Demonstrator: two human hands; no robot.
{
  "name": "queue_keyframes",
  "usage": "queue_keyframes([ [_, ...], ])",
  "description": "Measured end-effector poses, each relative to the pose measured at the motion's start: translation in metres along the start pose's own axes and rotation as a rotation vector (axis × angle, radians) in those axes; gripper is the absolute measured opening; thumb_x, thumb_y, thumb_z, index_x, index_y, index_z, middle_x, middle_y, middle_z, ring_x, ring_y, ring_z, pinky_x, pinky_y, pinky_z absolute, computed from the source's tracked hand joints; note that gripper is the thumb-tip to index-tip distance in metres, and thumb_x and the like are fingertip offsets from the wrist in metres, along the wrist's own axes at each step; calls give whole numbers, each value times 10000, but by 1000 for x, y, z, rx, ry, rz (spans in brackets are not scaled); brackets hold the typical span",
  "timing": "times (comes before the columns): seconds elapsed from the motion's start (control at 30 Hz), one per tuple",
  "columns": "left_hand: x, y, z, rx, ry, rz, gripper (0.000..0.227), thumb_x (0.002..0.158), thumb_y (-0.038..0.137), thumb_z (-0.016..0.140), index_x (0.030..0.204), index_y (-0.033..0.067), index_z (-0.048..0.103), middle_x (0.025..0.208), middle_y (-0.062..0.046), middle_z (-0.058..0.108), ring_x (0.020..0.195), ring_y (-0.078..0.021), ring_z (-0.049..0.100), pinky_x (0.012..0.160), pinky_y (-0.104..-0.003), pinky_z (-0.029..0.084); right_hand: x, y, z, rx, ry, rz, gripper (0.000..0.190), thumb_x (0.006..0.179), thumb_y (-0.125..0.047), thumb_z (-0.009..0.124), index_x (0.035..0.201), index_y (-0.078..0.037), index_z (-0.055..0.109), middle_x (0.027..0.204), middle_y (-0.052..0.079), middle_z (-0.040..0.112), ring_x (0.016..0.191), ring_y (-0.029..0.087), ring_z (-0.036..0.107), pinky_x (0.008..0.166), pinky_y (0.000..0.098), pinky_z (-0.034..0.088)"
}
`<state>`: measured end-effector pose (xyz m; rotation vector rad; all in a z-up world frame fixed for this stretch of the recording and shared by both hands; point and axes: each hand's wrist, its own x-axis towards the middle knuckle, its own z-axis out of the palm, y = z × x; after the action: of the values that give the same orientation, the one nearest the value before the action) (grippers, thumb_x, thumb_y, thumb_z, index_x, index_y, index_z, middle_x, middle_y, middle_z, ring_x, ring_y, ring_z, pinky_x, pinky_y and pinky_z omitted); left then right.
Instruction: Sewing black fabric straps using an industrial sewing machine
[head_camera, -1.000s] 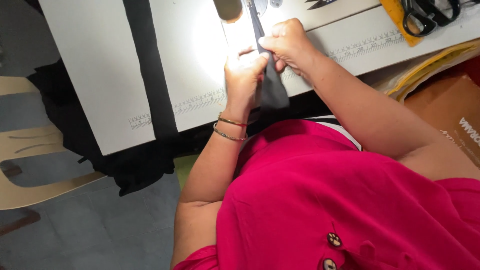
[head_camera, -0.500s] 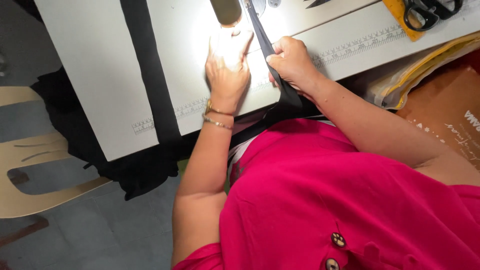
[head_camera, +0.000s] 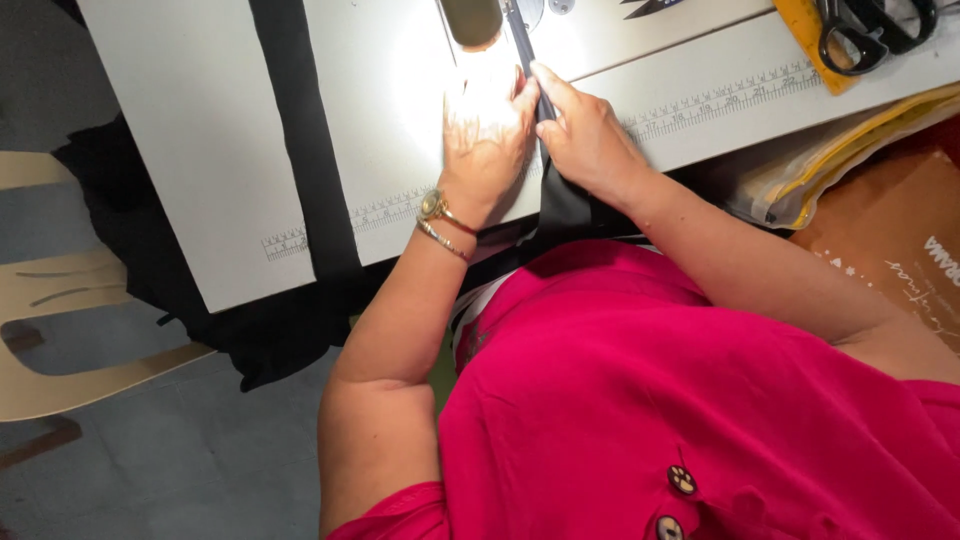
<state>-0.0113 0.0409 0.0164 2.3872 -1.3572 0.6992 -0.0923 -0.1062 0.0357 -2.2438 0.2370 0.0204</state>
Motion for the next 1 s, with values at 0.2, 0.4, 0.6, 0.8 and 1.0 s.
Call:
queue_keyframes([
  [0.2,8,12,-37,-78,64,3,99,938,39,547,908,86,629,913,-54,564,762,-279,503,763,-410,425,4,-4,-5,-10,-53,78,633,842,-128,500,1466,-181,597,803,119,681,772,270,621,791,364,472],
  [0.4,4,3,-38,-106,23,23,95,988,64,548,1031,101,625,988,-60,574,798,-301,498,838,-464,446,13,4,-6,12,-117,0,644,833,-91,505,1462,-158,629,750,21,616,691,156,535,704,300,441],
  [0.6,-3,-1,-25,-289,8,-30,160,1023,136,570,1047,149,728,996,-60,558,1037,-287,566,939,-488,400,6,-21,-23,30,-128,-4,427,910,-63,644,1332,-9,676,1055,287,735,1054,415,700,819,524,555],
  [0.8,-4,-13,-17,-337,-45,-48,206,1010,163,589,1124,153,761,1050,-105,589,1149,-351,553,996,-586,381,19,-26,-20,-4,-144,70,348,910,-167,655,1239,-88,738,936,200,765,956,342,741,737,489,566],
  [1.0,32,-30,-33,-314,57,9,100,975,97,580,901,157,552,881,-16,538,799,-290,482,756,-434,352,56,8,-11,14,-181,27,424,867,-58,484,1221,-22,714,879,57,695,771,187,598,717,319,469],
])
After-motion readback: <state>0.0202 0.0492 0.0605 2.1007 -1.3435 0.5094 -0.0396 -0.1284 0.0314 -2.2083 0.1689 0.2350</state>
